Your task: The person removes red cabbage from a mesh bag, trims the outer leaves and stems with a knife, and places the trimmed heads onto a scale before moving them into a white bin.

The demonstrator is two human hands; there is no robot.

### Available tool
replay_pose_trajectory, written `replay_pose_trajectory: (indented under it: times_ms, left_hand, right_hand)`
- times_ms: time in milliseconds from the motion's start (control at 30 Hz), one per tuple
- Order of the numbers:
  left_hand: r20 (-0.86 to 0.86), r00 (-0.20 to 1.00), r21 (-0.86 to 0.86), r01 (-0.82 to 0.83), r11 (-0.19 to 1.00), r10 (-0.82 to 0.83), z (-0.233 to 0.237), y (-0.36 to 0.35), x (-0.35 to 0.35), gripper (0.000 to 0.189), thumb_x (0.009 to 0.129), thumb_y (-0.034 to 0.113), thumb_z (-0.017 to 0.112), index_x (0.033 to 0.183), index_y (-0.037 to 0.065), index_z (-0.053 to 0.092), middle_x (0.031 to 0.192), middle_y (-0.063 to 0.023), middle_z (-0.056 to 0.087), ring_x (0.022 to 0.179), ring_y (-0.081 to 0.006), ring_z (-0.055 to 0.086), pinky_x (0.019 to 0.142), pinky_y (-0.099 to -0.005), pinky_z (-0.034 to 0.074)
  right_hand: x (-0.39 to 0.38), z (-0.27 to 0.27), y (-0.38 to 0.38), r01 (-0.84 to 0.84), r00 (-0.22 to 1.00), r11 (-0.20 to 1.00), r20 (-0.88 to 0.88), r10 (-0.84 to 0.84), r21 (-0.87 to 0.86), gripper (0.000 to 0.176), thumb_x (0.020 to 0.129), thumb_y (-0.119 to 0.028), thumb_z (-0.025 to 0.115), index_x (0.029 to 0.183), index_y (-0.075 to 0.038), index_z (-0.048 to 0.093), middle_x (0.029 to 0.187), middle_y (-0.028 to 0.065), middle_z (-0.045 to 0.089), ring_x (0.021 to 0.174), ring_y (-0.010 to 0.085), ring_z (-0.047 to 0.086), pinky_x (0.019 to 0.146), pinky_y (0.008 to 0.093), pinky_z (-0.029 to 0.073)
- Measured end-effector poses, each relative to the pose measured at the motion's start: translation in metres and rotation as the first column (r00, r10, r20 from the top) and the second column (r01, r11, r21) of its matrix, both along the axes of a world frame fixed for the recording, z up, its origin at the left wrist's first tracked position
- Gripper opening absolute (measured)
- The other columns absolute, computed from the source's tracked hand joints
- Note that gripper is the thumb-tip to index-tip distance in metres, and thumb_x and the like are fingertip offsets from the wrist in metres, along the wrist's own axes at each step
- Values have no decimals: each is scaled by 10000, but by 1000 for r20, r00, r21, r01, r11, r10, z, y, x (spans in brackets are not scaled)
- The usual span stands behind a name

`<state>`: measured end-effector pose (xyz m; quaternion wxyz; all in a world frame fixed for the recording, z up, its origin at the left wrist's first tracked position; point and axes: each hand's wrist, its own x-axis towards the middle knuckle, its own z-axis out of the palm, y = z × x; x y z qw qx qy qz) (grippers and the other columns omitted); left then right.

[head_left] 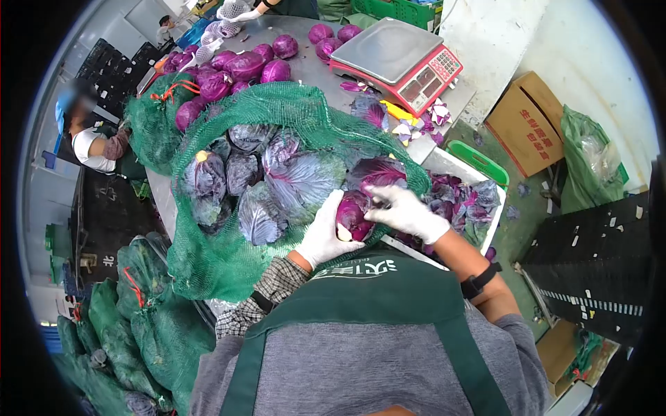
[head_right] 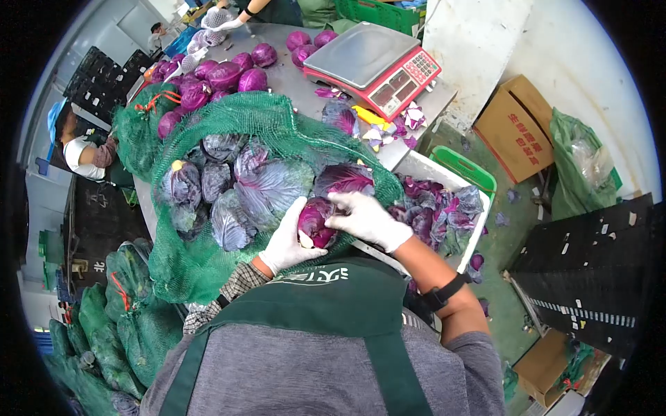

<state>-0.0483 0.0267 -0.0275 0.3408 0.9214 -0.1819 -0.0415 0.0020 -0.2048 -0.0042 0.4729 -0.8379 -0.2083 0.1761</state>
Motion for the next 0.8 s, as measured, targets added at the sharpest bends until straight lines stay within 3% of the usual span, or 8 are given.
replay_pose_trajectory:
  times_ms: [133,200,367,467,533,633,733,800]
  left_hand:
    - [-132,991,-166,-33,985,11,3,-1,-3,1181,612,367,863,1441,-62,140,1382,-284,375,1298,-343,400,1077,-399,331]
    - [-527,829,-473,-470,745,188,5,-16,-2,1134,668,356,841,1443,-67,130,1341,-248,440,1219,-274,486,1012,-351,407]
    - [-581,785,-342,-475,811,215,0,-13,-5,1074,688,331,828,1434,-71,169,1319,-220,470,1181,-245,514,987,-321,427]
    - [-312,910,-338,-375,863,273,-8,-13,-20,988,669,286,838,1424,-8,273,1289,-185,511,1165,-241,531,1009,-355,413]
    - [-392,885,-433,-418,799,251,-19,-5,-20,990,669,278,840,1422,-19,270,1297,-190,504,1176,-239,521,1015,-348,410]
    - [-464,857,-378,-422,824,227,-7,-2,-7,1018,654,307,841,1406,-69,267,1320,-224,476,1208,-262,502,1027,-365,401]
    - [-146,956,-8,-259,966,255,28,-20,6,1066,630,386,812,1405,-83,250,1326,-287,443,1212,-358,491,1037,-393,391]
    - [-107,967,-2,-233,972,232,18,-21,7,1093,618,424,805,1407,-81,244,1342,-308,412,1234,-407,444,1055,-425,362]
  right_hand:
    - [4,-19,15,-50,990,997,125,58,-66,535,818,-362,669,1229,-31,581,1053,209,596,964,337,605,874,402,470]
    - [0,-17,16,-73,979,991,182,94,-116,490,842,-347,639,1203,-19,590,1047,215,588,932,353,611,847,420,480]
    - [-1,-22,19,19,928,953,360,95,-301,247,863,-220,541,994,-30,630,953,205,614,828,354,638,747,443,514]
    - [31,-73,-27,369,869,898,431,-242,-240,194,832,-169,536,955,-70,648,838,183,636,813,327,649,747,434,519]
    - [36,-39,-71,485,873,832,99,-477,-268,231,819,-194,580,993,-66,662,941,173,641,875,320,640,780,406,514]
    - [11,-6,-63,340,874,928,417,-251,-153,312,797,-232,648,1059,-63,666,1049,165,624,965,301,614,838,378,495]
    - [-8,2,-11,41,968,999,248,-39,-2,519,764,-282,734,1210,-55,595,1072,168,592,1043,292,575,910,352,457]
    - [-14,-1,13,21,994,999,110,-18,-24,559,774,-289,725,1218,9,565,1109,185,568,1022,304,582,904,351,460]
